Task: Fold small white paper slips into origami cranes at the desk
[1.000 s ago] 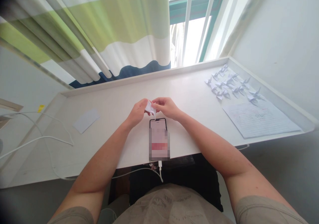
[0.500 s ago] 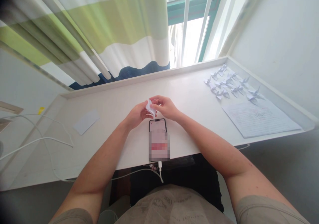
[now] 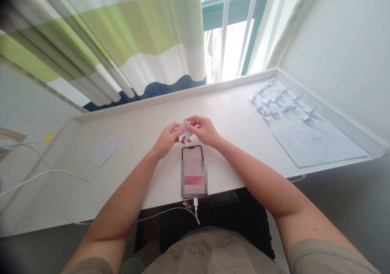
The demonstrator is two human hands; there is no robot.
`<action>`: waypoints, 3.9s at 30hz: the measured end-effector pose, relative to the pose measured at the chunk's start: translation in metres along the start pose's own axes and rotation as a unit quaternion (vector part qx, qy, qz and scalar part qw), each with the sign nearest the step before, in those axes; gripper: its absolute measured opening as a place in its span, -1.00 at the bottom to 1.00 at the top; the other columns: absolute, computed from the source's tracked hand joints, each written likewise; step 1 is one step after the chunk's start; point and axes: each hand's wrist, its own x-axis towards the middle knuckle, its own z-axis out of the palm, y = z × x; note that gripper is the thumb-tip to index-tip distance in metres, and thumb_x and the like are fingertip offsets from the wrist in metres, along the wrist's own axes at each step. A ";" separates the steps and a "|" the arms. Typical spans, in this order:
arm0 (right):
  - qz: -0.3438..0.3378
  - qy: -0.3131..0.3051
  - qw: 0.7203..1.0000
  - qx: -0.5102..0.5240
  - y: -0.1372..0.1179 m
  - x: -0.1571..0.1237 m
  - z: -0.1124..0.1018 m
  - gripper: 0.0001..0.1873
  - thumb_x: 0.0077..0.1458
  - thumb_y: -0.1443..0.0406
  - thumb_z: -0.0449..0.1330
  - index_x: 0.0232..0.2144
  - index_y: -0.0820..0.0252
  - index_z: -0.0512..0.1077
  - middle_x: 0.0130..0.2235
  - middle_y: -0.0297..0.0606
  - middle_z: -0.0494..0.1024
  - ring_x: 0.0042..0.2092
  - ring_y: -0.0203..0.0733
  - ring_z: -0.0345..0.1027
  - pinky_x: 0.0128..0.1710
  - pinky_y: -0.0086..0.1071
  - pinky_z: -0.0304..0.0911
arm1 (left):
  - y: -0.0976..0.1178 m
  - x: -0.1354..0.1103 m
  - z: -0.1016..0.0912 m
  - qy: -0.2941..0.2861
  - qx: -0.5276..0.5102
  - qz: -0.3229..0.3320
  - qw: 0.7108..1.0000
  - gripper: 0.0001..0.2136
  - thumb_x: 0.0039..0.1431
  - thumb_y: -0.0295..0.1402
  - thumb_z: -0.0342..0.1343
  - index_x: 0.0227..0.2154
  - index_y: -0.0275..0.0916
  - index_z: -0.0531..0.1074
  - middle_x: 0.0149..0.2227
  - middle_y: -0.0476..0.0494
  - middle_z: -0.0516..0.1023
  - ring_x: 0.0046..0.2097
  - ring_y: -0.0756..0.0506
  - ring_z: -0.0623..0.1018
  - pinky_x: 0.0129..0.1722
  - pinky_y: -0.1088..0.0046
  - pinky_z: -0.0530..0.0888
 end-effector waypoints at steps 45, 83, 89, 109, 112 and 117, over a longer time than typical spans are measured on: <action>-0.015 0.024 0.998 -0.053 0.001 0.000 0.002 -0.74 0.16 0.12 0.39 -0.25 0.13 0.46 -0.39 -0.34 0.60 -0.42 -0.26 0.47 -0.36 -0.29 0.42 | 0.001 -0.001 0.002 0.083 0.047 0.000 0.995 -0.63 0.21 -0.11 0.36 -0.12 -0.25 0.43 -0.26 -0.16 0.73 -0.44 -0.10 0.70 -0.40 0.42 0.60; -0.040 0.000 0.998 -0.049 0.000 -0.003 0.004 -0.84 0.17 0.29 0.21 -0.17 0.15 0.47 -0.42 -0.39 0.53 -0.39 -0.25 0.45 -0.29 -0.27 0.43 | -0.001 0.003 -0.007 0.082 -0.023 0.041 0.996 -0.51 -0.11 -0.14 0.59 -0.20 -0.24 0.52 -0.25 -0.06 0.62 -0.30 -0.03 0.63 -0.27 0.42 0.53; -0.029 0.021 0.997 -0.062 0.002 0.000 0.006 -0.63 0.10 0.16 0.38 -0.06 0.15 0.50 -0.31 -0.31 0.59 -0.29 -0.19 0.51 -0.29 -0.29 0.47 | -0.004 0.001 -0.001 0.113 0.007 0.039 0.993 -0.55 -0.07 -0.06 0.57 -0.29 -0.27 0.56 -0.29 -0.14 0.68 -0.23 -0.13 0.69 -0.14 0.28 0.60; 0.009 0.065 0.998 -0.018 0.002 0.003 0.000 -0.64 0.20 0.02 0.33 -0.17 0.18 0.54 -0.30 -0.23 0.70 -0.26 -0.16 0.56 -0.18 -0.21 0.49 | 0.000 -0.001 -0.003 0.011 -0.018 -0.047 0.999 -0.53 0.15 -0.03 0.45 -0.08 -0.32 0.57 -0.09 -0.35 0.74 -0.13 -0.23 0.77 -0.04 0.20 0.69; 0.018 0.037 0.999 -0.020 0.001 0.003 0.001 -0.66 0.15 0.03 0.37 -0.26 0.19 0.57 -0.26 -0.20 0.70 -0.22 -0.15 0.56 -0.16 -0.24 0.48 | -0.002 0.000 -0.003 0.014 -0.048 -0.039 0.998 -0.50 0.09 -0.06 0.50 -0.07 -0.32 0.58 -0.09 -0.32 0.75 -0.06 -0.24 0.76 0.07 0.16 0.66; 0.005 0.026 0.998 -0.054 -0.001 0.001 0.002 -0.71 0.08 0.07 0.40 -0.39 0.18 0.58 -0.32 -0.25 0.67 -0.24 -0.17 0.52 -0.16 -0.26 0.43 | -0.003 -0.002 0.000 -0.017 -0.057 -0.037 0.998 -0.52 0.01 -0.08 0.54 -0.14 -0.33 0.61 -0.19 -0.24 0.74 -0.03 -0.26 0.76 0.16 0.12 0.61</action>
